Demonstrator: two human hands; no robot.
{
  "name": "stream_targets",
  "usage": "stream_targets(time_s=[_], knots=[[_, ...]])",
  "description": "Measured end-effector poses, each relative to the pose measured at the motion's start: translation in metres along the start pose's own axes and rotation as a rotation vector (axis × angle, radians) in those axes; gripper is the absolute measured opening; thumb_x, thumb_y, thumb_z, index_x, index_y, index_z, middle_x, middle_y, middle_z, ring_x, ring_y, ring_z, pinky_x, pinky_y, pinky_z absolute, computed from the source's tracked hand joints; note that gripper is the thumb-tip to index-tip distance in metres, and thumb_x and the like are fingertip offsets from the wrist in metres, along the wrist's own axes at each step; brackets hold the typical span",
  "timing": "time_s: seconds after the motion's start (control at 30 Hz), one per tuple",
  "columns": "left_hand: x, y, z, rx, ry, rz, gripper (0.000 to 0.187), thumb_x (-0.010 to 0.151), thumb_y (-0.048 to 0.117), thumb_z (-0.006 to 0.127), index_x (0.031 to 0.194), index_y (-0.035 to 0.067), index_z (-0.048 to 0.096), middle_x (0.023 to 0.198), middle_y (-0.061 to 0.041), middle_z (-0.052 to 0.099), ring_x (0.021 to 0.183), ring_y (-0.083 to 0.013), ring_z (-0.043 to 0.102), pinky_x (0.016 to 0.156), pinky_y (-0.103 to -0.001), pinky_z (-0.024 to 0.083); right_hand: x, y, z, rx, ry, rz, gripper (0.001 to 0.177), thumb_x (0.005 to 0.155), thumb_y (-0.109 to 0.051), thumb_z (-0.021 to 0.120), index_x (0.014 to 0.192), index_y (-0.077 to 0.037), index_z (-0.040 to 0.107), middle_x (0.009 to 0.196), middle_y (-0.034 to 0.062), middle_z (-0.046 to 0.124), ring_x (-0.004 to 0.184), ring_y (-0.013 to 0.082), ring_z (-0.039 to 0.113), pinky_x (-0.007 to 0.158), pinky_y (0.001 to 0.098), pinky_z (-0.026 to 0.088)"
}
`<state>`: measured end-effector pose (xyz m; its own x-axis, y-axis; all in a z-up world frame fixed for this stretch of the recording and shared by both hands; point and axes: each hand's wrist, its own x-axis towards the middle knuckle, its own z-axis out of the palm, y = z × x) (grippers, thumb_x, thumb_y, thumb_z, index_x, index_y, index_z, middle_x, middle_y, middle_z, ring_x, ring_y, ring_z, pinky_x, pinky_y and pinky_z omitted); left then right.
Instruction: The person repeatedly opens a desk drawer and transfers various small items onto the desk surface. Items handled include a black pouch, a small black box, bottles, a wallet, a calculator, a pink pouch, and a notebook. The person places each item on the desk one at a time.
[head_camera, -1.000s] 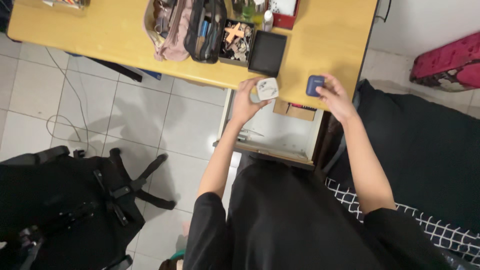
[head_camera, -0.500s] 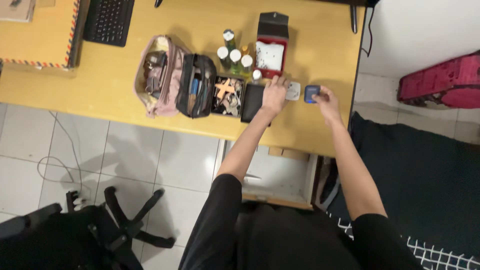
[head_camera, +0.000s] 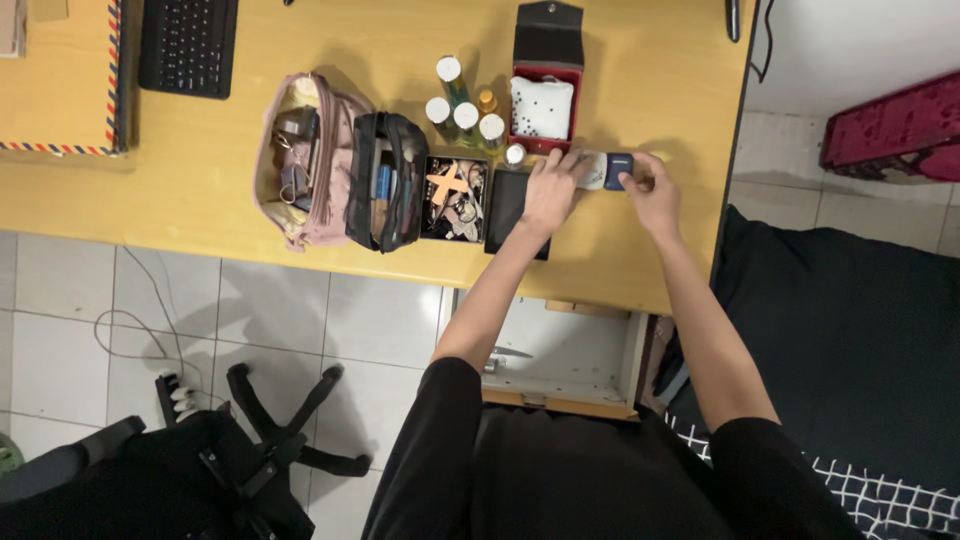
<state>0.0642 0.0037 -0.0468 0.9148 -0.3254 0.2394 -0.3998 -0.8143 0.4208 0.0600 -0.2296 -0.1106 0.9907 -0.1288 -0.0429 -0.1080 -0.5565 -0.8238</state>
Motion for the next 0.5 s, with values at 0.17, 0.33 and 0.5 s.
stream_targets(time_s=[0.17,0.33,0.5], knots=[[-0.01,0.01,-0.009,-0.042,0.052,-0.009,0.06,0.078,0.016,0.079,0.136,0.017,0.062,0.138,-0.004,0.061,0.117,-0.0256,0.058,0.093,-0.04,0.05,-0.003,-0.008,-0.001,0.032,0.041,-0.083,0.044,0.096,-0.017,0.082,0.135,-0.006,0.065,0.087,0.0003,0.061,0.074,0.009,0.054,0.07,0.0252,0.05],[-0.061,0.034,-0.07,-0.188,0.237,0.018,0.046,0.089,0.018,0.076,0.132,0.012,0.064,0.114,-0.011,0.061,0.104,-0.0311,0.058,0.088,-0.042,0.05,-0.053,-0.046,-0.025,0.184,0.156,-0.138,0.032,0.105,-0.015,0.074,0.132,-0.005,0.062,0.092,-0.0011,0.062,0.078,0.0069,0.056,0.072,0.0227,0.049],[-0.178,0.029,-0.111,-0.175,0.35,0.044,0.038,0.088,0.01,0.075,0.125,0.012,0.066,0.107,-0.008,0.063,0.093,-0.0296,0.061,0.081,-0.041,0.051,-0.173,-0.072,-0.04,0.183,-0.017,-0.333,0.012,0.109,-0.01,0.07,0.118,-0.003,0.066,0.098,0.0038,0.064,0.084,0.0108,0.058,0.078,0.0267,0.051]])
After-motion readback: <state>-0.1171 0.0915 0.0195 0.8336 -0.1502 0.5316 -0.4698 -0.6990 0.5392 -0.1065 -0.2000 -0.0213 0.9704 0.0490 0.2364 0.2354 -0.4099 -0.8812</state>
